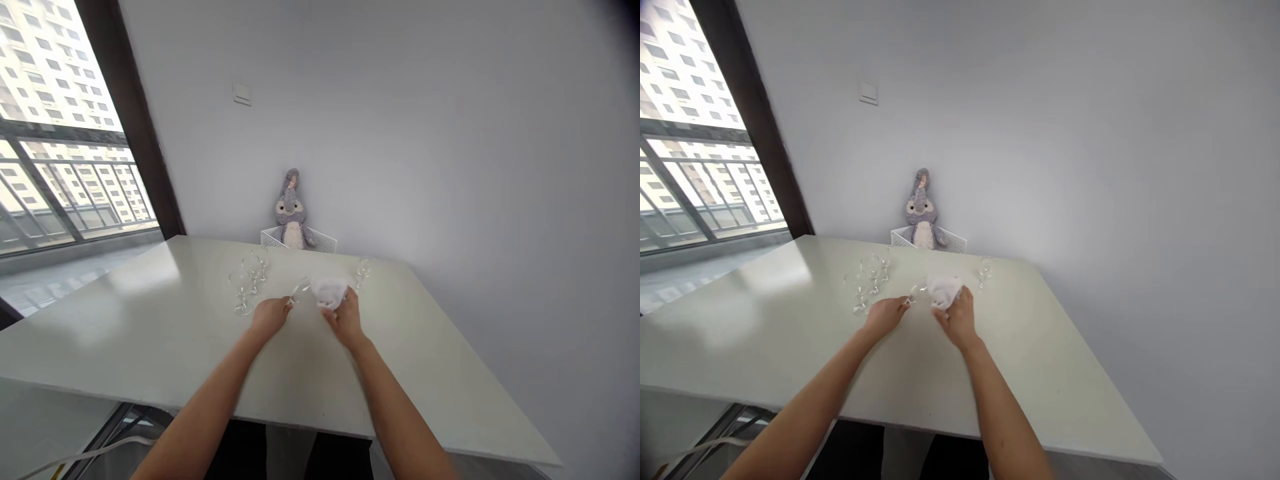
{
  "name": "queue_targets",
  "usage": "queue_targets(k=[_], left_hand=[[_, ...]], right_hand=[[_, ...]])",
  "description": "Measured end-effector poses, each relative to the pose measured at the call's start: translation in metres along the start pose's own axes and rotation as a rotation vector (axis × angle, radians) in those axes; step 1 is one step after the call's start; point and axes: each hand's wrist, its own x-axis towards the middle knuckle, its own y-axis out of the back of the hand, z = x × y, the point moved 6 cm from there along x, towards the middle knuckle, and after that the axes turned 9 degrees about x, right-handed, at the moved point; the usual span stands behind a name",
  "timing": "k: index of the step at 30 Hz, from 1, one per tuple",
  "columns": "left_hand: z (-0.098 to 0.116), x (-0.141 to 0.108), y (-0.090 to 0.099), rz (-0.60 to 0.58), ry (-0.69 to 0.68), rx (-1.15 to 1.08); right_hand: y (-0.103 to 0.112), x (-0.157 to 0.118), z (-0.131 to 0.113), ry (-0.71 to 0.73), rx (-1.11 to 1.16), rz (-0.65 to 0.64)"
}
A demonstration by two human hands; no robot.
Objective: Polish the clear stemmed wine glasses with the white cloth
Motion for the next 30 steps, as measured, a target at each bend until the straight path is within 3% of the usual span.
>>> queue_targets(k=[2, 4, 7, 10, 12, 16, 19, 22, 26, 30], left_hand=[[0.015, -0.004, 0.003, 0.061, -0.145, 0.051], [0.035, -0.011, 0.006, 0.13, -0.346, 0.122], [0.055, -0.024, 0.008, 0.225, -0.551, 0.195], [0.062, -0.03, 0.003, 0.278, -0.592, 0.196], [0.063, -0.029, -0.003, 0.28, -0.559, 0.162], [0.063, -0.022, -0.014, 0.223, -0.39, 0.05], [0.062, -0.017, -0.015, 0.181, -0.237, -0.032], [0.064, -0.012, -0.014, 0.14, -0.142, -0.097], [0.069, -0.003, -0.015, 0.126, -0.045, -0.14], [0.079, 0.006, -0.011, 0.218, 0.006, -0.119]], right_hand=[[-0.017, -0.002, -0.028, 0.114, -0.056, -0.108], [-0.027, -0.002, -0.037, 0.076, -0.071, -0.153], [-0.027, -0.003, -0.011, -0.245, 0.013, -0.147], [-0.023, -0.012, 0.034, -0.684, 0.42, -0.123], [-0.022, -0.018, 0.055, -0.9, 0.809, -0.011], [-0.025, -0.026, 0.069, -1.142, 1.358, 0.427], [-0.033, -0.027, 0.065, -1.176, 1.564, 0.622], [-0.037, -0.026, 0.06, -1.116, 1.629, 0.713], [-0.042, -0.025, 0.054, -1.007, 1.616, 0.662], [-0.051, -0.027, 0.048, -0.941, 1.498, 0.564]])
